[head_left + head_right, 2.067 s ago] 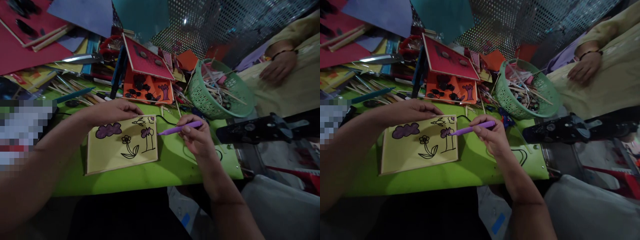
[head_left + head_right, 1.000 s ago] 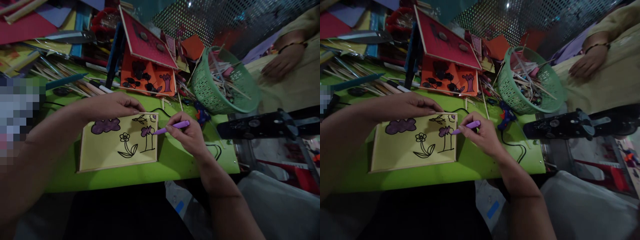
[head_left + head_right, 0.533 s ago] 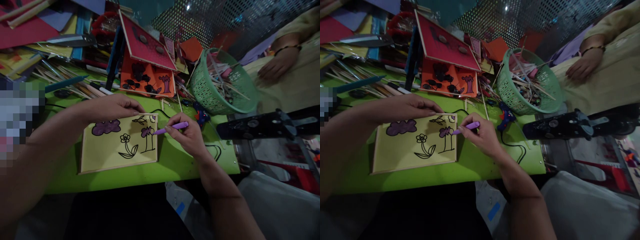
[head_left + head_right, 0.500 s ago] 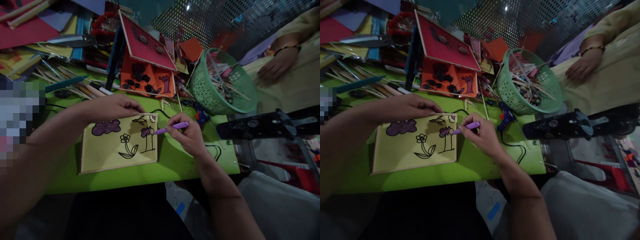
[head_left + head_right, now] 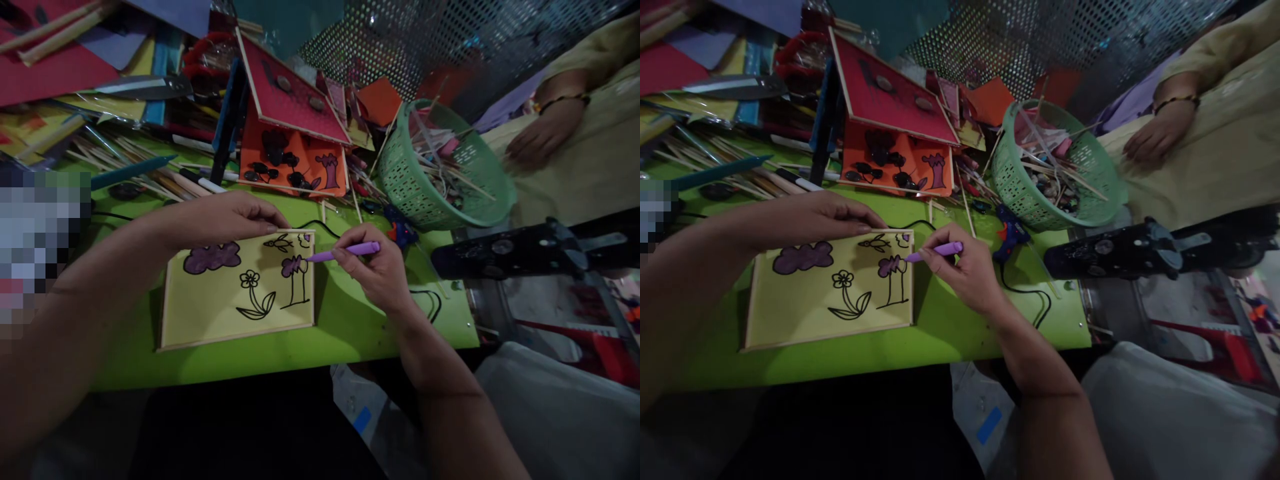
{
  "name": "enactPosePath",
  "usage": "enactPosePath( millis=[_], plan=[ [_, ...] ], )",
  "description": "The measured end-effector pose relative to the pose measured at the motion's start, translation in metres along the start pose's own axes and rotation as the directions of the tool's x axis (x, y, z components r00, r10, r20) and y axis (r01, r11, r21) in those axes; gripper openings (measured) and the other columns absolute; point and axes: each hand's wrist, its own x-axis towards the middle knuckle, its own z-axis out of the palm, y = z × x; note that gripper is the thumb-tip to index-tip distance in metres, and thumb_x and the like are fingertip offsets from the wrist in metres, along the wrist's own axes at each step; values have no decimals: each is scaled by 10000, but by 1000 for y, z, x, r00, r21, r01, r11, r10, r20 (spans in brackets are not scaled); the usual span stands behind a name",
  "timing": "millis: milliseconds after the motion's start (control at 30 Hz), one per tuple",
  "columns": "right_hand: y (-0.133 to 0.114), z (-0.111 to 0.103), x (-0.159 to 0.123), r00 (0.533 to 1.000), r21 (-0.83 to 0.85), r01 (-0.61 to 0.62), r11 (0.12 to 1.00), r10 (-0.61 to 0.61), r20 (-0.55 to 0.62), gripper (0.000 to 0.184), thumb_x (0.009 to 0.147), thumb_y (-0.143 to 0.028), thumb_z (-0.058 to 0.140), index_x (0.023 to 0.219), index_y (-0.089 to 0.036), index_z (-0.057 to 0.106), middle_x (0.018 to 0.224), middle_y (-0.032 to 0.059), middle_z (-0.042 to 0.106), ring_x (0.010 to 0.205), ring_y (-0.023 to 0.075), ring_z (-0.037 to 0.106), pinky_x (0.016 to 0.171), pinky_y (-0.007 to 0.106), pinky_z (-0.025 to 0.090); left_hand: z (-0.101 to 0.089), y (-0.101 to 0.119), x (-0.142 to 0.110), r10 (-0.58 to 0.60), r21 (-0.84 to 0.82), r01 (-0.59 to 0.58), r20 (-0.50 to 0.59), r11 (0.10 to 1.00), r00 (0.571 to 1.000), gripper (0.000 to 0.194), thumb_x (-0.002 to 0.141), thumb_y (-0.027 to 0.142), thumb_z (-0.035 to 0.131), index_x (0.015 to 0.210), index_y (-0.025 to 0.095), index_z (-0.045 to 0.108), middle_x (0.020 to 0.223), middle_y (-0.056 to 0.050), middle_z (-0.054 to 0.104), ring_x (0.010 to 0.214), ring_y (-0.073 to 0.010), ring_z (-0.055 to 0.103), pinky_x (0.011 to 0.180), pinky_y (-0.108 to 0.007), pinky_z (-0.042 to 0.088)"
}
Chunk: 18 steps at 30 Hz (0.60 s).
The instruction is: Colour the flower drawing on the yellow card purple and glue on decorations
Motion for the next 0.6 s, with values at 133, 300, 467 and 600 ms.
enactPosePath(
  millis=[133, 300, 467, 600],
  plan=[
    [1, 0, 0, 1000, 8, 9, 1000, -9, 2, 84, 939, -278, 749, 884, -250, 690, 799, -17, 688, 671, 141, 581, 617, 292, 441, 0, 1, -1, 9, -27, -9, -3, 1000, 1000, 470, 913, 490, 558, 1229, 225, 783, 1212, -40, 792, 1090, -256, 714, 998, -331, 524],
    [1, -1, -1, 1000, 19, 25, 1000, -25, 11, 86, 940, -257, 747, 878, -246, 688, 771, -29, 667, 642, 128, 565, 598, 281, 419, 0, 1, -1, 1, -18, -1, -2, 1000, 1000, 471, 908, 494, 570, 1233, 229, 784, 1217, -50, 789, 1090, -269, 714, 995, -346, 530],
    [0, -1, -2, 999, 17, 9, 1000, -10, 31, 95, 932, -245, 741, 861, -235, 679, 731, -35, 648, 616, 120, 545, 579, 271, 399, -1, -1, -1, 25, -14, -25, 2, 1000, 1000, 476, 916, 497, 562, 1236, 219, 777, 1185, -43, 797, 1047, -254, 713, 982, -339, 538],
    [-2, -1, -1, 999, 29, 25, 999, -26, 43, 98, 920, -220, 752, 851, -231, 683, 728, -44, 654, 614, 109, 547, 571, 257, 390, -2, 0, -2, 14, 4, -14, 5, 1000, 1000, 481, 926, 485, 552, 1252, 206, 769, 1212, -45, 791, 1069, -251, 715, 1001, -334, 533]
  ],
)
